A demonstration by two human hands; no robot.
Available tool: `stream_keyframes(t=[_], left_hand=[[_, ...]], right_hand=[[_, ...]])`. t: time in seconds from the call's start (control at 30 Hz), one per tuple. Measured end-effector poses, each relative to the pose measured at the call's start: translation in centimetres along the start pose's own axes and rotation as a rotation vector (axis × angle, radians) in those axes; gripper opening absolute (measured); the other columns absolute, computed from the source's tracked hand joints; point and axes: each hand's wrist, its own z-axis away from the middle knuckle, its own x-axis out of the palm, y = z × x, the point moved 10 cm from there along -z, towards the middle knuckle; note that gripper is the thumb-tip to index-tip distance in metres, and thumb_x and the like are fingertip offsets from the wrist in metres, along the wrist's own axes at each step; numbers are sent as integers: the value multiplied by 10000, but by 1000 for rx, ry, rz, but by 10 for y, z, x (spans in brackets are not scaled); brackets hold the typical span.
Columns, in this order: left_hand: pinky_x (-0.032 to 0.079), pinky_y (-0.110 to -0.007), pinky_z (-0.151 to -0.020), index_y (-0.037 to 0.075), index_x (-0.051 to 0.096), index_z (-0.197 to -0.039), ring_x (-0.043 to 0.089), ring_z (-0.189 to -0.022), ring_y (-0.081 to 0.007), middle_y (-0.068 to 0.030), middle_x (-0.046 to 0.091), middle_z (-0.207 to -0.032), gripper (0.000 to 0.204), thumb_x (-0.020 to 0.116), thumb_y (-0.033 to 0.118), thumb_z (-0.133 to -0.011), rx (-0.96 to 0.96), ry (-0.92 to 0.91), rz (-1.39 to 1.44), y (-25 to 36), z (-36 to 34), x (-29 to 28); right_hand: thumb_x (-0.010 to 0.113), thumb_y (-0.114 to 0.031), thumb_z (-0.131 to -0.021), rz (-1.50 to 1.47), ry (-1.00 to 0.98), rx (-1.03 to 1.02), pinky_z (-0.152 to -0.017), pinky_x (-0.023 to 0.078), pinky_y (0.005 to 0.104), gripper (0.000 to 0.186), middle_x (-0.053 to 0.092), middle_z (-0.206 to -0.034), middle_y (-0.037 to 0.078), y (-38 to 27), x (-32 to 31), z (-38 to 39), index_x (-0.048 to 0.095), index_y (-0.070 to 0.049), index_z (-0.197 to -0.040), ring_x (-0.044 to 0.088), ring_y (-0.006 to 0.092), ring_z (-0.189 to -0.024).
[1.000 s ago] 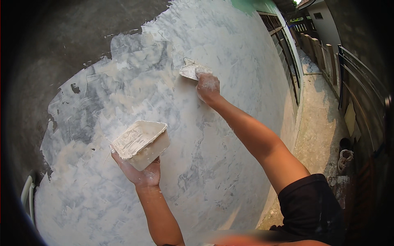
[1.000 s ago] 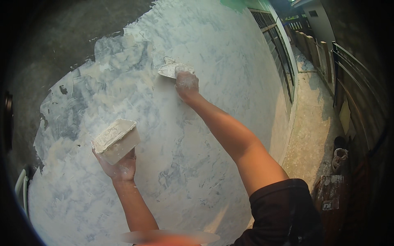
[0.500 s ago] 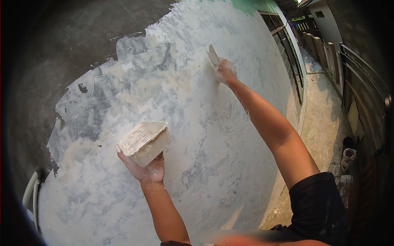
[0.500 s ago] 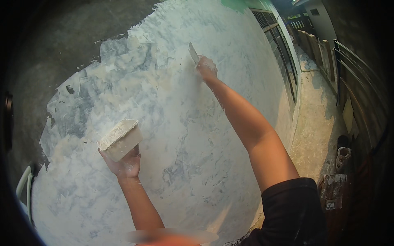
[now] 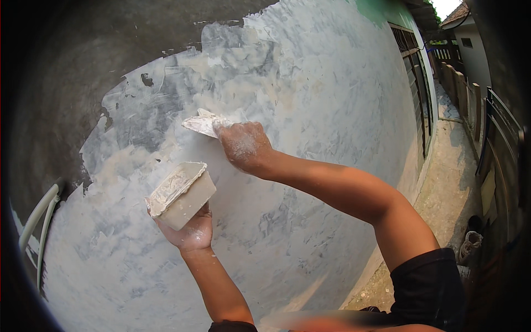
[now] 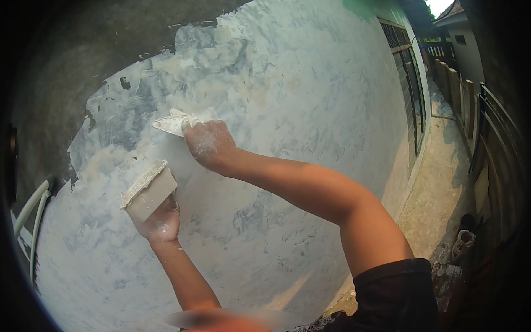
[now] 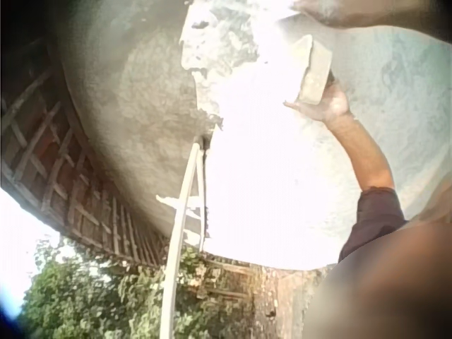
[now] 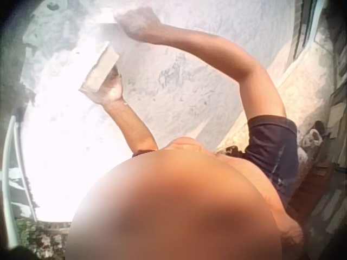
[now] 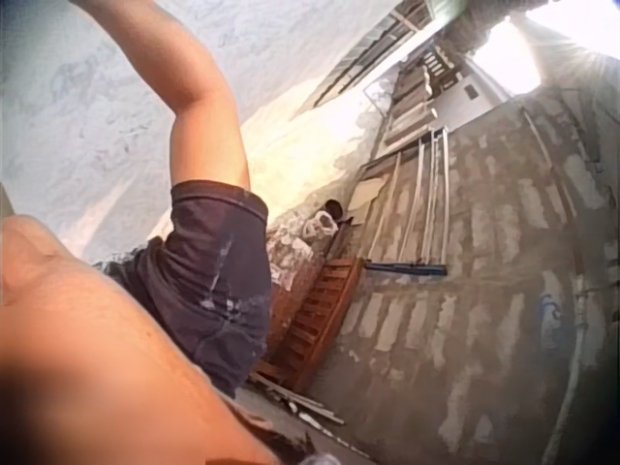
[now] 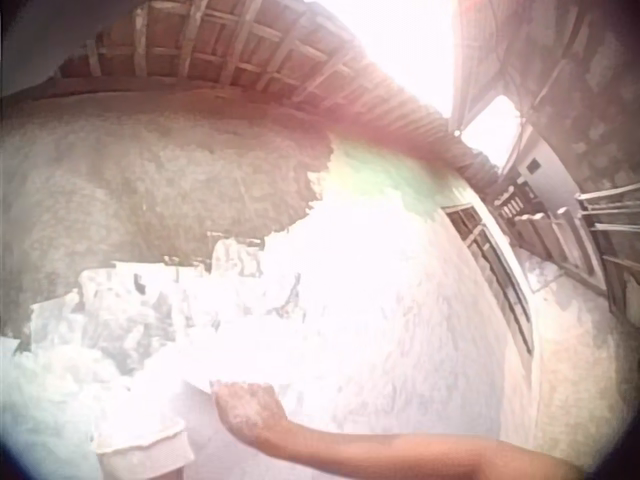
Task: Applying white putty to an exterior cement wall using a plastic spreader.
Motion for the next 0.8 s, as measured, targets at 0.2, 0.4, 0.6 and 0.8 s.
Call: stream_keyframes(t=[0.2, 0.4, 0.6, 0.8], left_hand=[[548, -406, -897, 121, 514, -1305, 603, -1114, -266, -77, 585, -1272, 603, 353, 598, -975, 98, 84, -44, 38, 12, -1], [538, -404, -888, 147, 530, -1297, 597, -1112, -241, -54, 591, -1257, 603, 346, 618, -969, 161, 193, -123, 85, 36, -24], [543, -387, -852, 145, 555, -1263, 609, -1076, -237, -48, 609, -1230, 575, 379, 607, -969, 194, 264, -91, 96, 50, -46], [542, -403, -889, 142, 559, -1259, 614, -1081, -249, -57, 612, -1236, 564, 393, 598, -971, 203, 233, -91, 97, 55, -40]], right_hand=[[534, -126, -924, -26, 71, 106, -624, 510, 498, 224, 676, -777, 189, 39, -39, -26, 658, -90, -1108, 660, 385, -699], [602, -124, -776, 107, 309, 478, -783, 542, 503, 270, 697, -897, 225, 145, -75, -83, 694, -55, -1020, 674, 441, -855], [607, -75, -779, 10, 277, 149, -664, 541, 480, 145, 686, -777, 199, -6, -44, -87, 707, -24, -870, 687, 397, -742], [628, -88, -809, -85, -147, -217, -688, 543, 477, 168, 682, -803, 226, -122, -2, -71, 717, -10, -929, 688, 374, -765]])
